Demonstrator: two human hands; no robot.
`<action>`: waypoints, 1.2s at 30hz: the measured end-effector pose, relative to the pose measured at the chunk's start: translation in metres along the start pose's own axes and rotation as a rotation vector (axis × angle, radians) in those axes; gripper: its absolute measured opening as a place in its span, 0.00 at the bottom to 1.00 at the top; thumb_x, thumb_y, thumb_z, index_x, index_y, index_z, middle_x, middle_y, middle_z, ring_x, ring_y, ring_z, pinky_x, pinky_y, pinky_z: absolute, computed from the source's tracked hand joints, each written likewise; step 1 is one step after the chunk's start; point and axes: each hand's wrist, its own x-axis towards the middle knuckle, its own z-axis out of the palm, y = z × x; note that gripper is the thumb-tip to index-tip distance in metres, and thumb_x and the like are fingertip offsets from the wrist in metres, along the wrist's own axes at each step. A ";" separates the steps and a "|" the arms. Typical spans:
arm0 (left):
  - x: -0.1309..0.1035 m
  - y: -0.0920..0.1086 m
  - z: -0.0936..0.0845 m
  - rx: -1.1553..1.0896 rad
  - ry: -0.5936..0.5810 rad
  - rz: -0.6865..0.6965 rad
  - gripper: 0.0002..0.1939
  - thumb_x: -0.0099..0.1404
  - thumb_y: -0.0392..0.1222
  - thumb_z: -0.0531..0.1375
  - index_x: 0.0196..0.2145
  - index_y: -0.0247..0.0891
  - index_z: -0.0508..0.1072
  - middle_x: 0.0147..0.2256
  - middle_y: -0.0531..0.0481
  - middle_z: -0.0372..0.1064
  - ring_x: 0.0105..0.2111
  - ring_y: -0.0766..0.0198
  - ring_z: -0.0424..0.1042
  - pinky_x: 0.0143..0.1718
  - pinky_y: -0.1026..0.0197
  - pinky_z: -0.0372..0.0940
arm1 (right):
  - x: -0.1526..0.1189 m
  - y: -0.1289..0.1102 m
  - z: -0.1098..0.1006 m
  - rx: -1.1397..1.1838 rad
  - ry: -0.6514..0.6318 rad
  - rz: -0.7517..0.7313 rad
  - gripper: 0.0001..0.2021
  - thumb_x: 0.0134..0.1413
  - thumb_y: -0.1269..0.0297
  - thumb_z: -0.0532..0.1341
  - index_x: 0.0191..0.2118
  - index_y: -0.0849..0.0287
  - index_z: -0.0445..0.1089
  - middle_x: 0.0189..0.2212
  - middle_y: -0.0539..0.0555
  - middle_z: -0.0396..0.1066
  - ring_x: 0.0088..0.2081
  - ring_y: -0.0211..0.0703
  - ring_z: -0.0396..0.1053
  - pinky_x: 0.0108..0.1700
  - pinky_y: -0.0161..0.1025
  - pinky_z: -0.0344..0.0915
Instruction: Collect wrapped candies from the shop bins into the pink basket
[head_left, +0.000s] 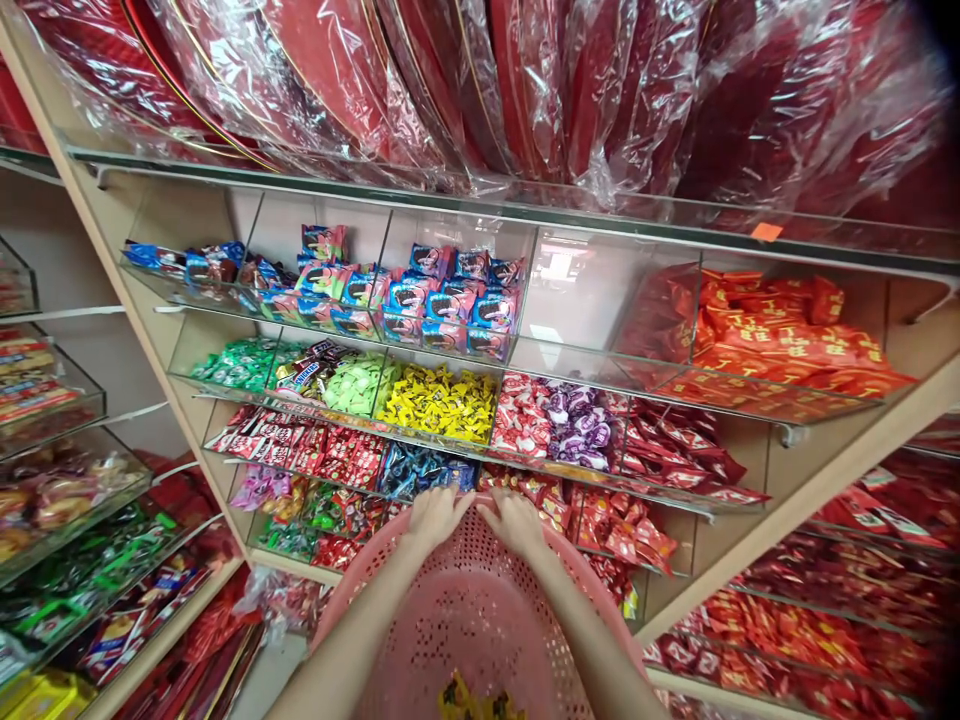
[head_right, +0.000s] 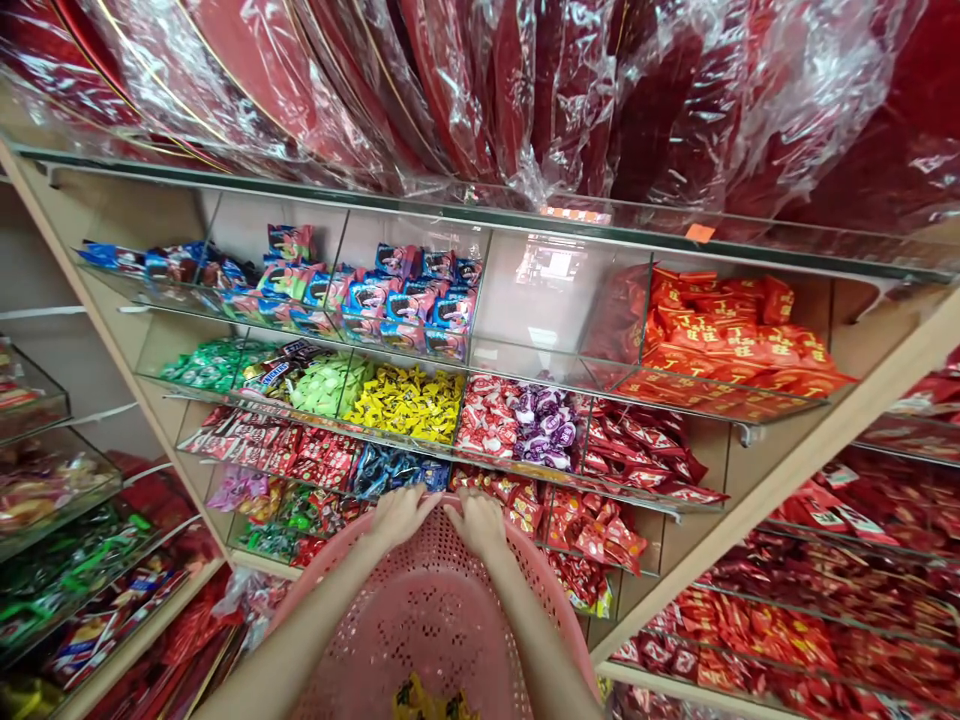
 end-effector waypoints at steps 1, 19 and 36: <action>-0.002 -0.002 0.002 0.007 0.002 -0.002 0.33 0.62 0.62 0.35 0.43 0.39 0.69 0.38 0.41 0.73 0.41 0.57 0.71 0.40 0.58 0.61 | -0.002 0.000 0.004 0.005 0.006 -0.007 0.19 0.58 0.52 0.46 0.45 0.58 0.64 0.41 0.58 0.70 0.44 0.47 0.66 0.43 0.40 0.57; 0.022 -0.019 -0.009 0.051 0.018 0.032 0.30 0.59 0.66 0.42 0.42 0.42 0.68 0.36 0.43 0.74 0.39 0.55 0.72 0.37 0.58 0.63 | 0.047 -0.059 -0.145 -0.130 0.102 -0.387 0.14 0.60 0.67 0.45 0.47 0.59 0.63 0.41 0.57 0.67 0.45 0.43 0.64 0.45 0.38 0.57; 0.027 -0.015 -0.015 0.025 0.015 0.012 0.32 0.59 0.66 0.41 0.45 0.40 0.66 0.38 0.40 0.72 0.41 0.54 0.71 0.40 0.58 0.62 | 0.115 -0.077 -0.134 -0.471 -0.197 -0.209 0.25 0.56 0.77 0.47 0.58 0.51 0.53 0.53 0.62 0.60 0.49 0.52 0.64 0.45 0.52 0.60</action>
